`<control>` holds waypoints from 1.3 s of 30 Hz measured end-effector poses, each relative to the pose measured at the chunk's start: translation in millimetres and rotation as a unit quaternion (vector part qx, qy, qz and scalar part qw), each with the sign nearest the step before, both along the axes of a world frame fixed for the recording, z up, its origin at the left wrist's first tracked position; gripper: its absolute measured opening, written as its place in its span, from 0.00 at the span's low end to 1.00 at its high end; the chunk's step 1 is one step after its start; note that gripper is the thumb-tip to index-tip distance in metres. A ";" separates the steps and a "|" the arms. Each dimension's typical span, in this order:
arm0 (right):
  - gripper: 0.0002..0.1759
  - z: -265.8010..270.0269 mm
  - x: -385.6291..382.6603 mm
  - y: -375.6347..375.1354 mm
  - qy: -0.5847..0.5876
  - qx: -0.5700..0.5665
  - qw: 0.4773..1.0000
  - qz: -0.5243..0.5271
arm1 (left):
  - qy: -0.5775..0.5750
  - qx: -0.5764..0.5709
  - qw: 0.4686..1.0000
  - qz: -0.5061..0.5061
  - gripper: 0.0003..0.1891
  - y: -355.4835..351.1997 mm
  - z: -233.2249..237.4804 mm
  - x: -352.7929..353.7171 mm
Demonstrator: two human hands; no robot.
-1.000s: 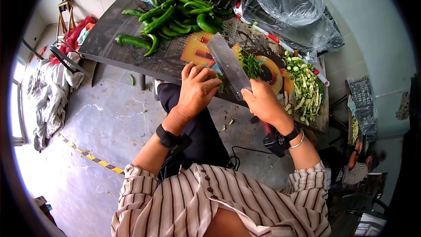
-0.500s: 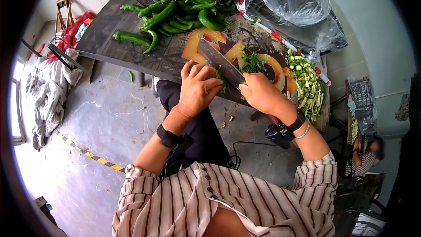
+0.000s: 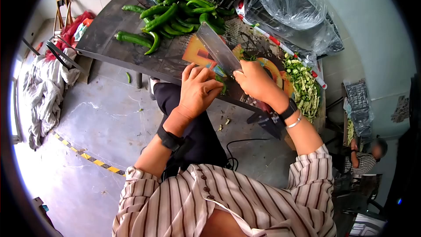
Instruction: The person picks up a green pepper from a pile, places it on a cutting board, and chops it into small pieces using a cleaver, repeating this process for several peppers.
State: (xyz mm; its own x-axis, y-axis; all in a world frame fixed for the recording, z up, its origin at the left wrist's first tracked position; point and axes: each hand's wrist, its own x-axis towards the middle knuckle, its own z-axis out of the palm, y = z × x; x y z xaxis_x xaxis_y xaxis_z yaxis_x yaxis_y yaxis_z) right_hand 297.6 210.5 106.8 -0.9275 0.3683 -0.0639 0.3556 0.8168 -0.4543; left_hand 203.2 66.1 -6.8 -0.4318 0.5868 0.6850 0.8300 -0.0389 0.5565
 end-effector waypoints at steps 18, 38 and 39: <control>0.13 -8.6 6.5 -7.8 -0.060 0.003 0.997 0.044 | -0.017 -0.012 1.000 -0.011 0.06 -0.7 -1.7 -0.5; 0.14 6.4 23.2 -15.4 -0.086 -0.015 0.996 0.012 | -0.012 0.022 1.000 -0.011 0.06 -1.7 0.3 -1.3; 0.14 1.2 24.5 -11.9 -0.046 0.017 0.998 0.049 | -0.014 0.019 1.000 -0.014 0.06 -1.6 0.5 -1.0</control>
State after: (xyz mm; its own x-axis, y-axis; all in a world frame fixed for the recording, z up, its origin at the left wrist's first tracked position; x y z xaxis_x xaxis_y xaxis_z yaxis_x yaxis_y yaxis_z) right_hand 322.1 198.7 108.0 -0.9502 0.2787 -0.1397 0.3116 0.8640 -0.3954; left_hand 202.2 64.5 -6.2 -0.4345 0.5724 0.6954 0.8126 -0.0839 0.5768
